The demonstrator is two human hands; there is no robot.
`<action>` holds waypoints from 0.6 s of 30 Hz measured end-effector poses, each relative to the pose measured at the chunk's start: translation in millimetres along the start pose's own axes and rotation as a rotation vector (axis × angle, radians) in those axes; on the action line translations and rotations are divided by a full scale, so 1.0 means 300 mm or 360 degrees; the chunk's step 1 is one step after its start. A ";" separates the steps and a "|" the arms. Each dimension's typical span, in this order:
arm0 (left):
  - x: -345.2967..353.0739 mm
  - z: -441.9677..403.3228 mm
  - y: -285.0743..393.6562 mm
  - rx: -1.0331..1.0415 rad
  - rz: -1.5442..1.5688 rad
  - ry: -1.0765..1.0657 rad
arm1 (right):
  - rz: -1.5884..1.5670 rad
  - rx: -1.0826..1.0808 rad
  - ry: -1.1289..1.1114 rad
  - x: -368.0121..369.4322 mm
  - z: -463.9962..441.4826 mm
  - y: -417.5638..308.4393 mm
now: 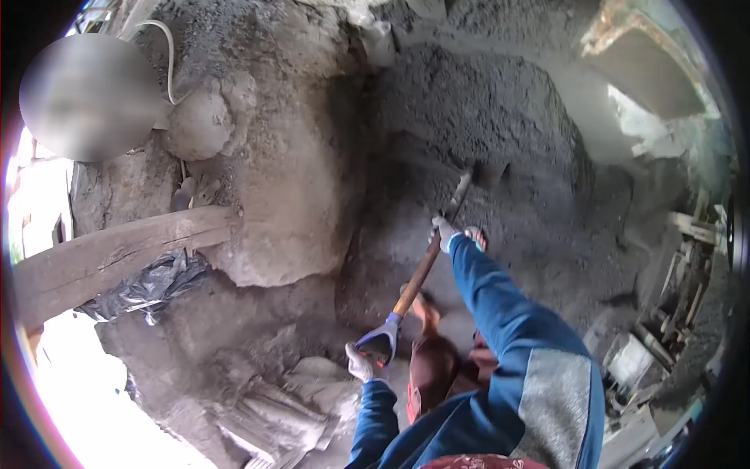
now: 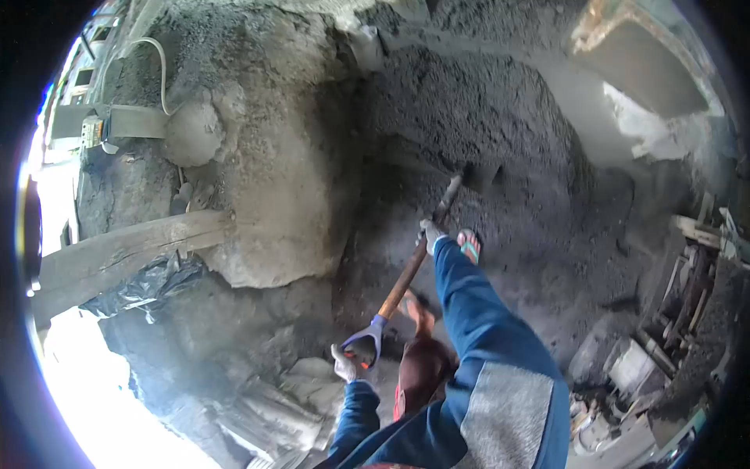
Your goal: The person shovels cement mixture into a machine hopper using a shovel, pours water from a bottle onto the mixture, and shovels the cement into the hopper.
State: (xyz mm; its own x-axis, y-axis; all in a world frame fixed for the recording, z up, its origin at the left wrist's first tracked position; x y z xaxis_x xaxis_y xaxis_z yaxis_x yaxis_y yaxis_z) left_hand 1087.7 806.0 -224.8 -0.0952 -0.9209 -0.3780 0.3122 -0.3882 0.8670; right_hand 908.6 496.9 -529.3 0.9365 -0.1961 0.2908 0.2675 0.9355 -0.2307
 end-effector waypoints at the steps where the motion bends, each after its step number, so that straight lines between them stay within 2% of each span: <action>1: -0.036 -0.020 -0.045 -0.0065 0.0008 0.0029 | -0.0025 0.0015 0.0025 -0.003 0.015 0.014; 5: -0.135 -0.031 -0.047 -0.0231 0.0228 -0.0020 | -0.0127 0.0022 0.0175 -0.045 0.241 0.083; 6: -0.172 -0.051 -0.044 -0.0429 0.0261 -0.0214 | -0.0174 0.0010 0.0153 -0.082 0.285 0.094; 7: -0.205 -0.088 -0.068 -0.0471 0.0181 -0.0229 | -0.0229 -0.0015 0.0121 -0.112 0.318 0.100; 9: -0.156 -0.058 -0.015 -0.0415 0.0246 -0.0285 | -0.0321 -0.0201 0.0301 -0.149 0.504 0.049; 11: -0.170 -0.152 -0.039 -0.0722 0.0112 -0.0631 | -0.0427 -0.0365 0.0613 -0.190 0.720 -0.057; 12: -0.107 -0.084 0.023 -0.0770 0.0034 -0.0743 | -0.0491 -0.0294 0.0685 -0.215 0.809 -0.107; 15: 0.082 -0.035 0.080 -0.0999 0.0005 -0.0969 | -0.0868 -0.0497 0.0901 -0.324 1.061 -0.266; 16: 0.166 -0.004 0.116 -0.0985 -0.0038 -0.1063 | -0.0779 -0.0680 0.0822 -0.394 1.121 -0.308; 18: 0.345 0.173 0.318 -0.0735 -0.0016 -0.1351 | -0.0829 -0.0959 0.0621 -0.477 1.312 -0.448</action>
State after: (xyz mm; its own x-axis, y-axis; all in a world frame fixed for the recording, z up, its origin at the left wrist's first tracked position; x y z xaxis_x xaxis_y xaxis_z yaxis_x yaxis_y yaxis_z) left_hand 1058.6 671.9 -164.5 -0.6947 -0.7070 0.1326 0.6314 -0.5110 0.5833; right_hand 649.3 514.7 -174.6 0.6438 -0.7430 0.1832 0.6523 0.4077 -0.6390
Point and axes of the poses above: each hand's wrist, its own z-axis away from the middle knuckle, its own x-axis out of the palm, y = z × x, the point moved 2 cm from there along -z, towards the middle knuckle, and after that the axes turned 15 degrees about z, right-handed, at the moved point
